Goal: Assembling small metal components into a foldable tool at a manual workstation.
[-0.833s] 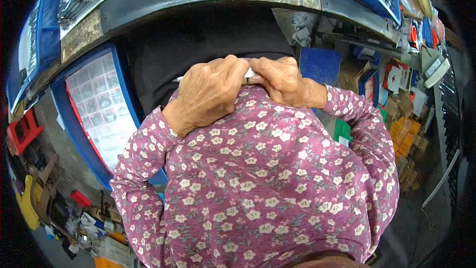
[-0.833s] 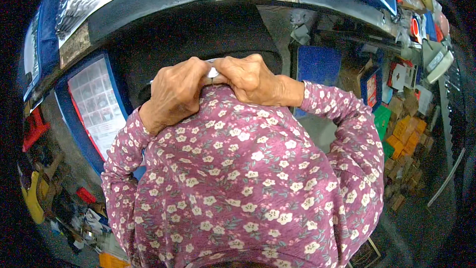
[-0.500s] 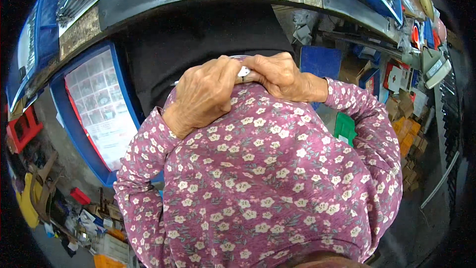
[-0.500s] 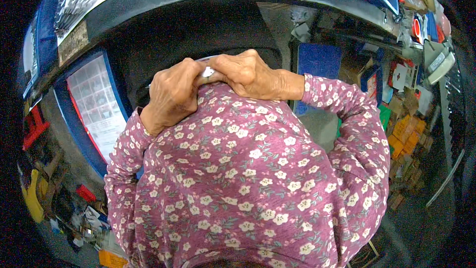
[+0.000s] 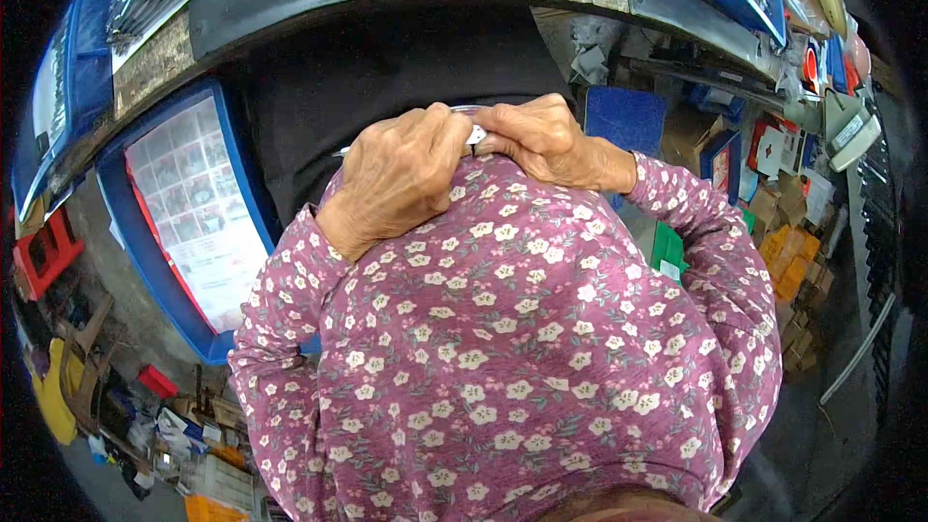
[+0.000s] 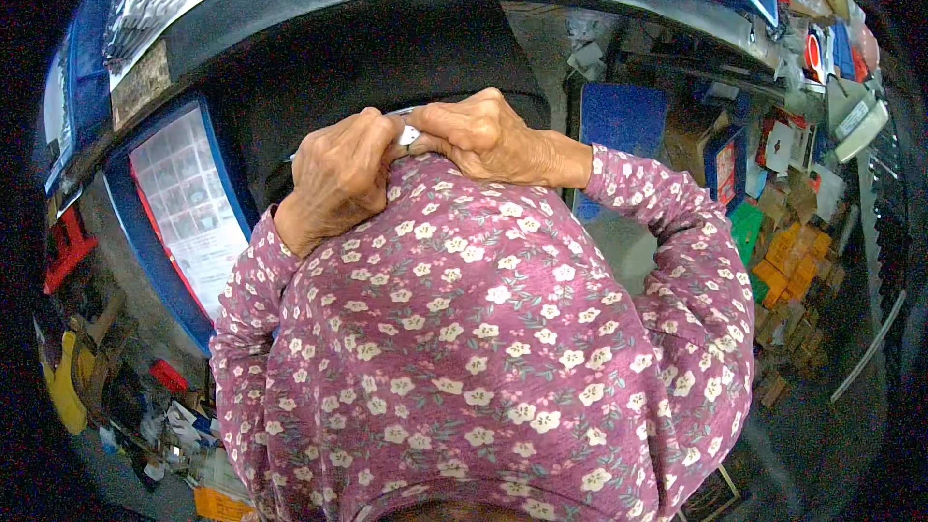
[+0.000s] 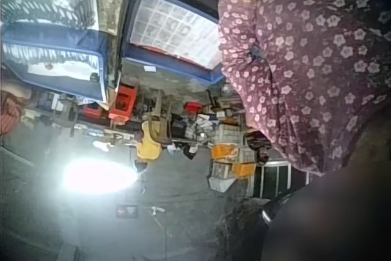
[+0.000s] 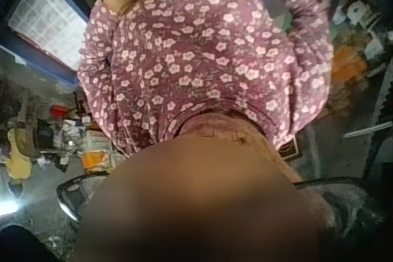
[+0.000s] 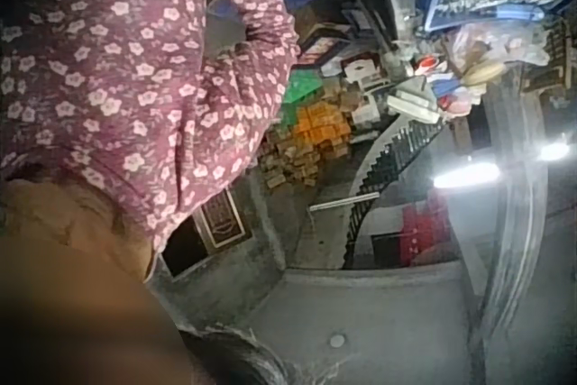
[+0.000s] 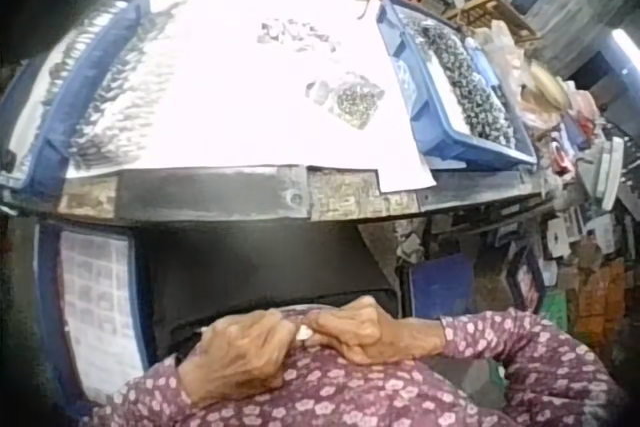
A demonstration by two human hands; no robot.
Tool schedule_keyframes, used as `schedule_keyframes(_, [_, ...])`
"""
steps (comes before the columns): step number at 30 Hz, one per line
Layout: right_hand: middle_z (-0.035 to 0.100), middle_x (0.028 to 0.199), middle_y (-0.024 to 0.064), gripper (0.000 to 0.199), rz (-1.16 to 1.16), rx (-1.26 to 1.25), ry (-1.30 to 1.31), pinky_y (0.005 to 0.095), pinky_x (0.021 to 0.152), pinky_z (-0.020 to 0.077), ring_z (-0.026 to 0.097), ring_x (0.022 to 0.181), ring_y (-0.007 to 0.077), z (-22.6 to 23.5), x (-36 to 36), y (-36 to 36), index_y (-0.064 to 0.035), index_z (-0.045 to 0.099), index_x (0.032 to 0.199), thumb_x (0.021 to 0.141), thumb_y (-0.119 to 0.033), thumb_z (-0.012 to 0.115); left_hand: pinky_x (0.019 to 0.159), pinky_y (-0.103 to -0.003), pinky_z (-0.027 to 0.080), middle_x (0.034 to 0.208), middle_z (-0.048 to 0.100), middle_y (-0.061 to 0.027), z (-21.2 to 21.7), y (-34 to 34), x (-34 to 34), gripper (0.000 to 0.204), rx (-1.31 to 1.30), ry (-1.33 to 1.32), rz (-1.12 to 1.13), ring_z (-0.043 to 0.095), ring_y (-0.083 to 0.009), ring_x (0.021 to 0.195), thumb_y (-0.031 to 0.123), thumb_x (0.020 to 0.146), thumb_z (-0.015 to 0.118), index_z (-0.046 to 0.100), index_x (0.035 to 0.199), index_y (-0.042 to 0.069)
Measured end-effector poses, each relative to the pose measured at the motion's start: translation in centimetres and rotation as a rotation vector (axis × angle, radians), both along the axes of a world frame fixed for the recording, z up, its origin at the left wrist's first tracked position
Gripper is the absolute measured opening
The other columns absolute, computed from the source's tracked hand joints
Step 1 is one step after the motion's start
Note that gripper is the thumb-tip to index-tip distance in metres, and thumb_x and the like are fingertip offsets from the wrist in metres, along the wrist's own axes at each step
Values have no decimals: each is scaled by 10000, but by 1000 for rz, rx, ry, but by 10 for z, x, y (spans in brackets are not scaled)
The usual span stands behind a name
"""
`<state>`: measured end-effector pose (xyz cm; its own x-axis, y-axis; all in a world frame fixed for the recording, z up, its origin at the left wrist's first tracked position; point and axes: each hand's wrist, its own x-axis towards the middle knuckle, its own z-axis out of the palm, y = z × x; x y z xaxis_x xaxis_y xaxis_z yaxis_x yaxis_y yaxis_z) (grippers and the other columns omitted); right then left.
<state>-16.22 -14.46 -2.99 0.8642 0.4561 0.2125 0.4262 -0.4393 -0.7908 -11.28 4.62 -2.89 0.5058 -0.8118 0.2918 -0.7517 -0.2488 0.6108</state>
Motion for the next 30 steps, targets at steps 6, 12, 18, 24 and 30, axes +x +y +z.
schedule_keyframes(6, [575,678,144,202,10,6,-23,308,466,447,595,556,254,-2,-1,-1,61,562,888,787,-108,604,512,-290,460,641,470,-77,-1,0,-3,84,19,-15,-6,556,-190,589,39,703,542,474,751,26])
schedule_keyframes(12, [579,686,139,194,-41,-21,-11,306,486,451,600,570,260,-4,2,-2,47,560,883,799,-125,591,485,-282,454,642,469,-72,-5,-5,0,73,-17,-22,63,552,-183,570,49,730,541,478,757,24])
schedule_keyframes(18, [570,674,133,197,-74,15,15,316,484,442,587,557,271,0,13,-6,36,559,873,806,-146,590,466,-283,429,632,431,-62,-3,-10,10,69,-33,-89,58,520,-173,548,59,724,525,460,737,40])
schedule_keyframes(24, [575,705,148,156,-51,44,29,330,523,449,584,586,278,3,29,-9,35,566,876,799,-99,584,480,-305,407,636,425,-72,-1,-12,23,102,-66,-111,89,501,-204,552,62,709,549,485,776,21])
schedule_keyframes(30, [590,681,82,180,-354,99,127,260,542,447,565,590,139,47,70,-38,12,601,899,832,-145,545,490,-317,419,661,461,-96,20,-15,41,160,-152,-8,181,527,-228,569,4,699,596,504,829,5])
